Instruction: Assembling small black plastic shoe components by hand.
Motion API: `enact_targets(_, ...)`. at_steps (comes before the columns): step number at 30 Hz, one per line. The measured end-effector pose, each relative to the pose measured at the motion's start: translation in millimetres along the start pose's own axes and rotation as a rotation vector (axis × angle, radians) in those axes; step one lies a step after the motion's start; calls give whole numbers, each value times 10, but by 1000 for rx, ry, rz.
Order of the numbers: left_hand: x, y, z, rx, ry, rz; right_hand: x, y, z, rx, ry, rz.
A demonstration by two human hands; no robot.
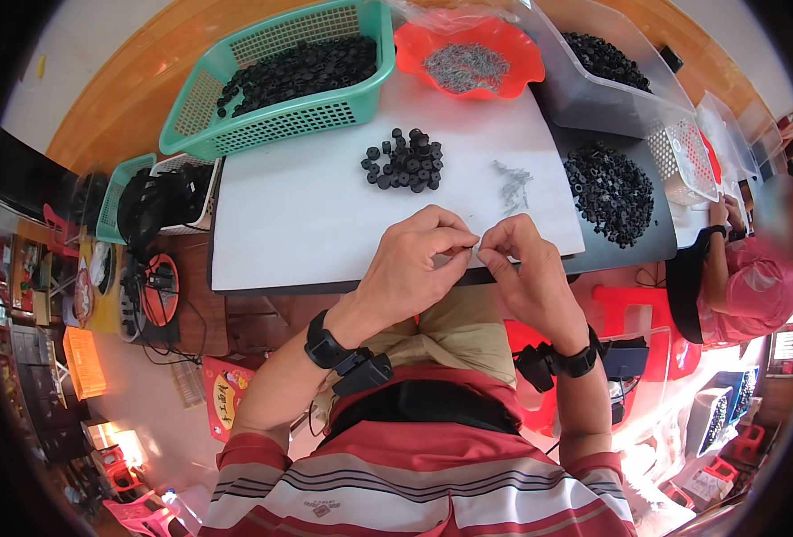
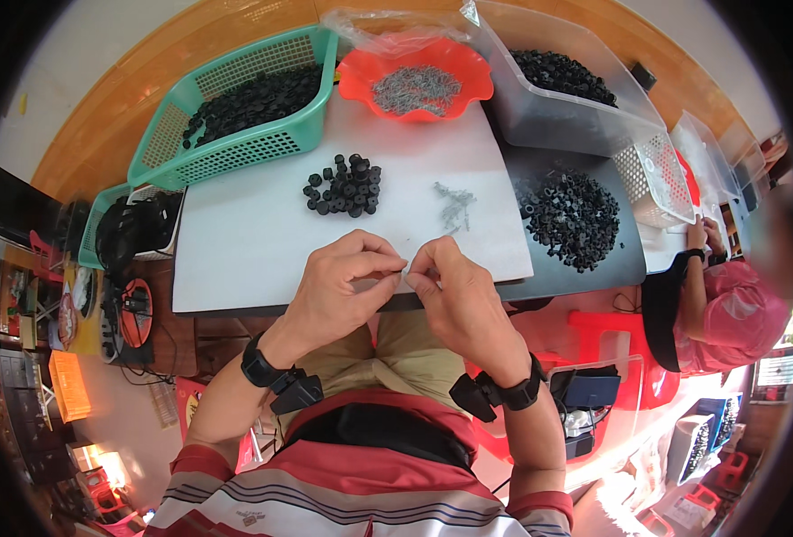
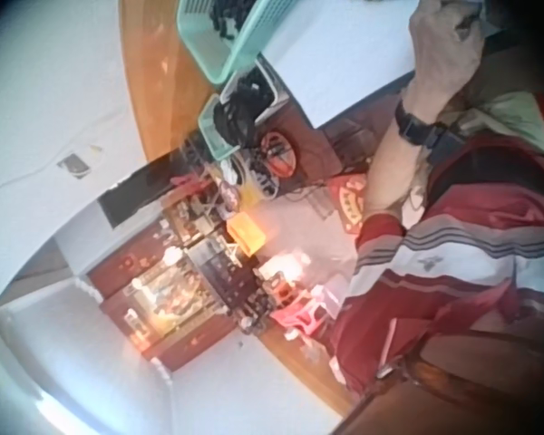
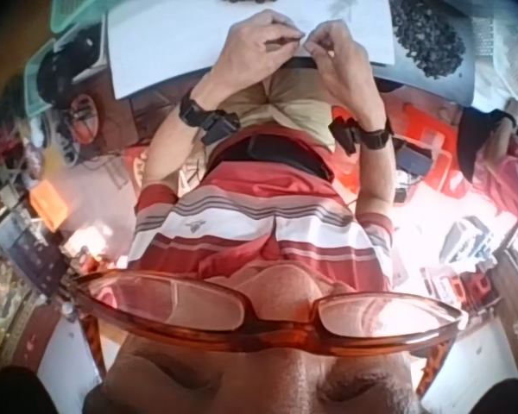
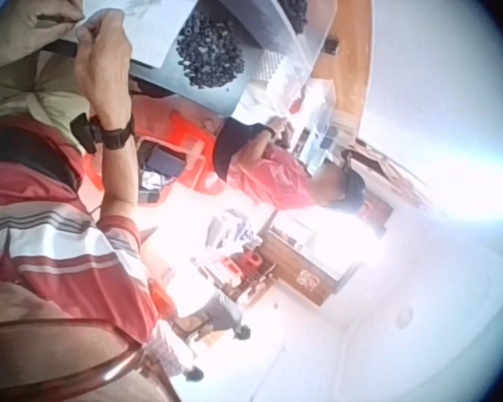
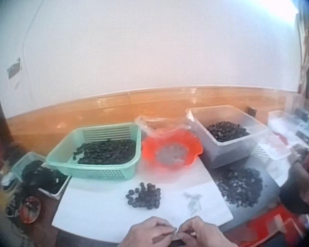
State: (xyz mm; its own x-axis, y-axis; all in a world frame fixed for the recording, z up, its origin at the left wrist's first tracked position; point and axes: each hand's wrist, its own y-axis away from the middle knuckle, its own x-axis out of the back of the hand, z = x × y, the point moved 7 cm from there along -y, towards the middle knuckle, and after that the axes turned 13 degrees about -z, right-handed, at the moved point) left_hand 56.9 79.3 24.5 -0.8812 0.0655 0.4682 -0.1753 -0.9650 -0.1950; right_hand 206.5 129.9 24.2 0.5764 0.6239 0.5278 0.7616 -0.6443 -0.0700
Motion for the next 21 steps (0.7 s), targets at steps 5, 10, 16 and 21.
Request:
enact_targets(5, -10, 0, 32, -48, -72, 4, 4, 16, 10, -25, -44, -12)
enact_targets(10, -26, 6, 79, -89, -63, 37, 45, 62, 54, 16, -107, 33)
enact_targets(16, -64, 33, 8, -18, 194, 38, 63, 99, 84, 191, -334, 35)
enact_targets(21, -114, 70, -23, 14, 410, -6, 47, 120, 151, 239, -396, 5)
